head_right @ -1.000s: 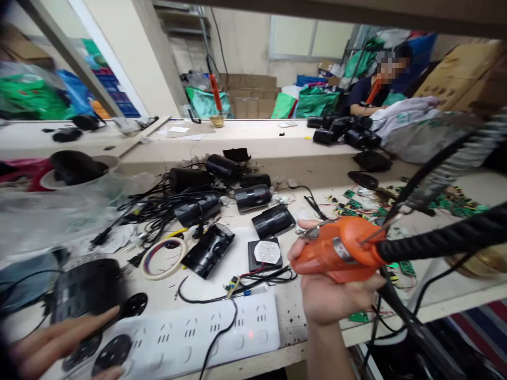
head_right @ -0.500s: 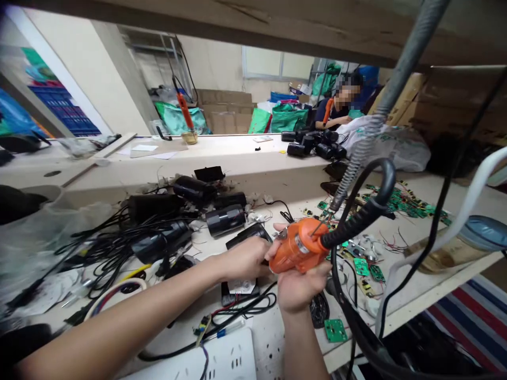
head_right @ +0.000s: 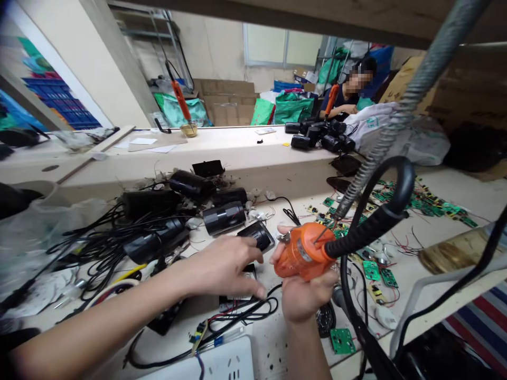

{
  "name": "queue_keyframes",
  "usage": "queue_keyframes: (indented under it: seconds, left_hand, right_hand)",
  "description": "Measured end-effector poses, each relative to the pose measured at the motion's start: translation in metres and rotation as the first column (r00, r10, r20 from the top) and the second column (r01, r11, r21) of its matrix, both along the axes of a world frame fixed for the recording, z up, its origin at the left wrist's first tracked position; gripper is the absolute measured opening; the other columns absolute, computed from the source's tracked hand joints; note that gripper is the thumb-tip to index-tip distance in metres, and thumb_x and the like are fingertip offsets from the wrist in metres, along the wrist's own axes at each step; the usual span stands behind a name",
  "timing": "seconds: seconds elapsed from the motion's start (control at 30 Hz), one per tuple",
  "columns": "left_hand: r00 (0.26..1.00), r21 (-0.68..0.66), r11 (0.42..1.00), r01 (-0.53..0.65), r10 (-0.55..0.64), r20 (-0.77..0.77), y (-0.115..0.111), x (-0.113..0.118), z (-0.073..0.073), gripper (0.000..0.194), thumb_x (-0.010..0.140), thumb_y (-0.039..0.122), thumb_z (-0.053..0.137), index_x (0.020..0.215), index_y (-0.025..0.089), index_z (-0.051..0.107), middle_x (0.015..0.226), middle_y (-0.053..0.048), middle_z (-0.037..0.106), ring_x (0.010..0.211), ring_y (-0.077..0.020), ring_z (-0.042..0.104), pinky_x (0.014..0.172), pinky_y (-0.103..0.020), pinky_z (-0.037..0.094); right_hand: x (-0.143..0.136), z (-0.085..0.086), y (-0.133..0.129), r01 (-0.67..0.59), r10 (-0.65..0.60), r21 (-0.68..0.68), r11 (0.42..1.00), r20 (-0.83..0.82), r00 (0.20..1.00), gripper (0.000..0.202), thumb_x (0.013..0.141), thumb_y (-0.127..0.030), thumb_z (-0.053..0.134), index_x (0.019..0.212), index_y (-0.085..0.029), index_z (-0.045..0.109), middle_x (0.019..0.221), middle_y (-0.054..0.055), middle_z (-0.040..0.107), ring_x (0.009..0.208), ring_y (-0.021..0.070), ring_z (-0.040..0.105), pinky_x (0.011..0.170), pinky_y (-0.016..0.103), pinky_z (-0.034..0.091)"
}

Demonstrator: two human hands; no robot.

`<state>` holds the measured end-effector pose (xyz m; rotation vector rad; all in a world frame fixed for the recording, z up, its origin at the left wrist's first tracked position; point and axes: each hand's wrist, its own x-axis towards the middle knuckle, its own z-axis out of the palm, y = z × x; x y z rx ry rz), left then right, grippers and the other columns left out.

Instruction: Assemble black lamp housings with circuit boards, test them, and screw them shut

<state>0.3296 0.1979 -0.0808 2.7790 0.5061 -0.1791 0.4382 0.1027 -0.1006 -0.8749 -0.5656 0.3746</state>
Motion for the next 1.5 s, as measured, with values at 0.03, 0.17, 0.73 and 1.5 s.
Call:
queue_keyframes:
  seconds: [0.03,0.17,0.73,1.5]
  left_hand:
    - [0.999,0.032,0.999,0.014,-0.013,-0.042,-0.005,-0.004,-0.001,0.049,0.072,0.065,0.063,0.085,0.018,0.070,0.083,-0.008,0.066,0.071,-0.0269,0.065,0.057,-0.033,0.042]
    - [0.996,0.122,0.992,-0.015,0.025,-0.082,-0.024,-0.017,-0.016,0.036,0.074,0.046,0.068,0.093,0.017,0.067,0.093,-0.010,0.063,0.077,-0.0291,0.064,0.061,-0.036,0.047]
    - [0.729,-0.519,0.794,-0.317,0.554,0.403,-0.047,-0.073,-0.059,0.010,0.078,0.017,0.057,0.087,0.021,0.055,0.090,-0.003,0.056,0.084,-0.0187,0.054,0.074,-0.031,0.044]
    - [0.952,-0.203,0.963,-0.178,0.221,0.211,-0.040,-0.073,-0.036,0.028,0.091,0.012,0.042,0.110,0.020,0.061,0.100,-0.008,0.058,0.094,-0.0223,0.052,0.082,-0.035,0.046]
  right_hand:
    - [0.000,-0.001,0.000,-0.008,0.008,0.002,1.000,-0.005,1.000,0.056,0.075,-0.074,0.049,0.080,-0.021,0.066,0.075,0.005,0.068,0.044,0.0177,0.056,0.037,0.029,0.044]
    - [-0.002,-0.005,0.000,-0.058,0.058,-0.019,0.998,0.000,0.998,0.059,0.075,-0.075,0.048,0.082,-0.020,0.067,0.065,0.005,0.064,0.045,0.0173,0.055,0.040,0.028,0.044]
    - [-0.031,-0.015,-0.003,-0.233,0.230,-0.054,0.971,-0.063,0.971,0.069,0.069,-0.084,0.047,0.079,-0.020,0.070,0.049,0.003,0.057,0.041,0.0174,0.050,0.040,0.030,0.042]
    - [-0.036,-0.007,-0.016,-0.229,0.226,-0.052,0.972,-0.055,0.973,0.066,0.075,-0.076,0.045,0.084,-0.016,0.070,0.056,0.004,0.061,0.045,0.0167,0.053,0.040,0.027,0.043]
